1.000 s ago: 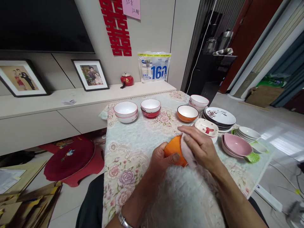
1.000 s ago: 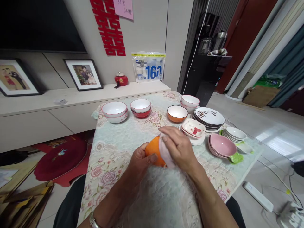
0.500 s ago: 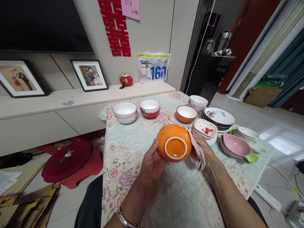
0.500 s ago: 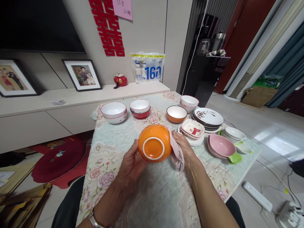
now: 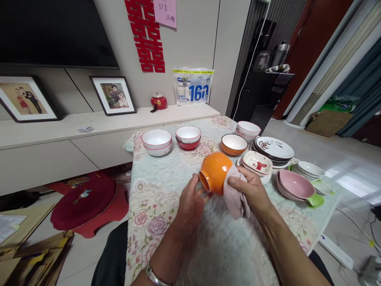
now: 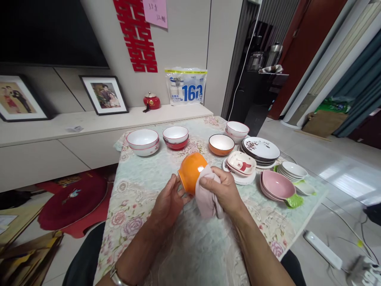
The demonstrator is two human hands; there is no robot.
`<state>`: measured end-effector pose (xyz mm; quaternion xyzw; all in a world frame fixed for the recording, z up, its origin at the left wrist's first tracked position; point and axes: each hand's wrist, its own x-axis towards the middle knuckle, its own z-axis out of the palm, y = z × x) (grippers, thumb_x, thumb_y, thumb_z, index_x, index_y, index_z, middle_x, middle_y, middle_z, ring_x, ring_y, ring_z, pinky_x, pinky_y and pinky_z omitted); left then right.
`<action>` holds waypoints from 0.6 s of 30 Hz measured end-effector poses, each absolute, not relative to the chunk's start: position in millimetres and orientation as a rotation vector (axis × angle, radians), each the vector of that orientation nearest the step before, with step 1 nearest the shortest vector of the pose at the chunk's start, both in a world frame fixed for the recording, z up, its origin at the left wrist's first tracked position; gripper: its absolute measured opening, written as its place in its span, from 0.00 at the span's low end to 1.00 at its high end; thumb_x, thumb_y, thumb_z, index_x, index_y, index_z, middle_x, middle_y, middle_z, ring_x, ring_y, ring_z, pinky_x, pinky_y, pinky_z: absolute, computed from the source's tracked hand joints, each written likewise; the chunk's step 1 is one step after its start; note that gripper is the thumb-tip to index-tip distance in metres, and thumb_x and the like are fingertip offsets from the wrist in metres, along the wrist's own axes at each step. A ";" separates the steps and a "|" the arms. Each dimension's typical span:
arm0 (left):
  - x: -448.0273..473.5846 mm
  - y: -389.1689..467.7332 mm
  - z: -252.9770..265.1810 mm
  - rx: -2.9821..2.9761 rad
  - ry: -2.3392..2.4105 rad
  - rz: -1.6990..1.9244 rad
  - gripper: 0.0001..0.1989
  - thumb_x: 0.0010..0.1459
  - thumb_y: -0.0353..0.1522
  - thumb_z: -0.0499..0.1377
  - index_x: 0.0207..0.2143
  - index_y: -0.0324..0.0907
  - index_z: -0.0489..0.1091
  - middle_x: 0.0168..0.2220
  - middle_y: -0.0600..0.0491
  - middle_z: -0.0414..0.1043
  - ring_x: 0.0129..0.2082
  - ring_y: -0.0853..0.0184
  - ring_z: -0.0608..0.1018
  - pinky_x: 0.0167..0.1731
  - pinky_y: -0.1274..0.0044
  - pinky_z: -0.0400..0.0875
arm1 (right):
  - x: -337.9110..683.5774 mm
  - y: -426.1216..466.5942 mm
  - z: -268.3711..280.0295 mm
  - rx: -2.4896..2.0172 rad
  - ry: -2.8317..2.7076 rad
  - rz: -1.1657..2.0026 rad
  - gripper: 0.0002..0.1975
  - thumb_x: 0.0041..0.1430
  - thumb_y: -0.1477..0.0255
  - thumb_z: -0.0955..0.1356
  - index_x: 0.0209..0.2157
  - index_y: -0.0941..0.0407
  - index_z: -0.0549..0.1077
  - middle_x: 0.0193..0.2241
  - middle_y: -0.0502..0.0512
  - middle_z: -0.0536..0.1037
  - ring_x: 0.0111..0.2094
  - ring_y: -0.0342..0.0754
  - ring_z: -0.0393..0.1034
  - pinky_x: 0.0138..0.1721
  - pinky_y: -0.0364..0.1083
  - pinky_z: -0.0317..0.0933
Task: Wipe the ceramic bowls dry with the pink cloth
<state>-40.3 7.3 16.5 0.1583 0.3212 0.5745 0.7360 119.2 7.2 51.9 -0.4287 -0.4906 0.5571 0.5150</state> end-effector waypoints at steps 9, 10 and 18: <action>-37.4 -3.0 23.8 0.503 0.609 1.287 0.33 0.53 0.40 0.67 0.60 0.43 0.64 0.52 0.45 0.75 0.52 0.54 0.77 0.50 0.66 0.71 | 101.4 -0.6 48.6 -1.272 -2.287 0.545 0.10 0.62 0.69 0.66 0.27 0.56 0.68 0.24 0.48 0.70 0.26 0.42 0.60 0.28 0.43 0.51; -37.0 -3.6 24.7 0.493 0.636 1.306 0.33 0.52 0.39 0.68 0.59 0.43 0.64 0.50 0.45 0.75 0.51 0.55 0.77 0.51 0.67 0.70 | 100.6 -1.9 51.5 -1.251 -2.373 0.546 0.07 0.61 0.71 0.66 0.29 0.56 0.69 0.26 0.49 0.72 0.27 0.43 0.62 0.29 0.43 0.51; -40.7 -2.0 18.4 0.408 0.613 1.136 0.30 0.57 0.43 0.62 0.59 0.41 0.64 0.50 0.43 0.76 0.48 0.53 0.79 0.45 0.64 0.73 | 131.1 -5.2 81.7 -1.162 -2.052 0.600 0.05 0.63 0.68 0.67 0.37 0.53 0.74 0.33 0.50 0.77 0.33 0.46 0.69 0.35 0.44 0.61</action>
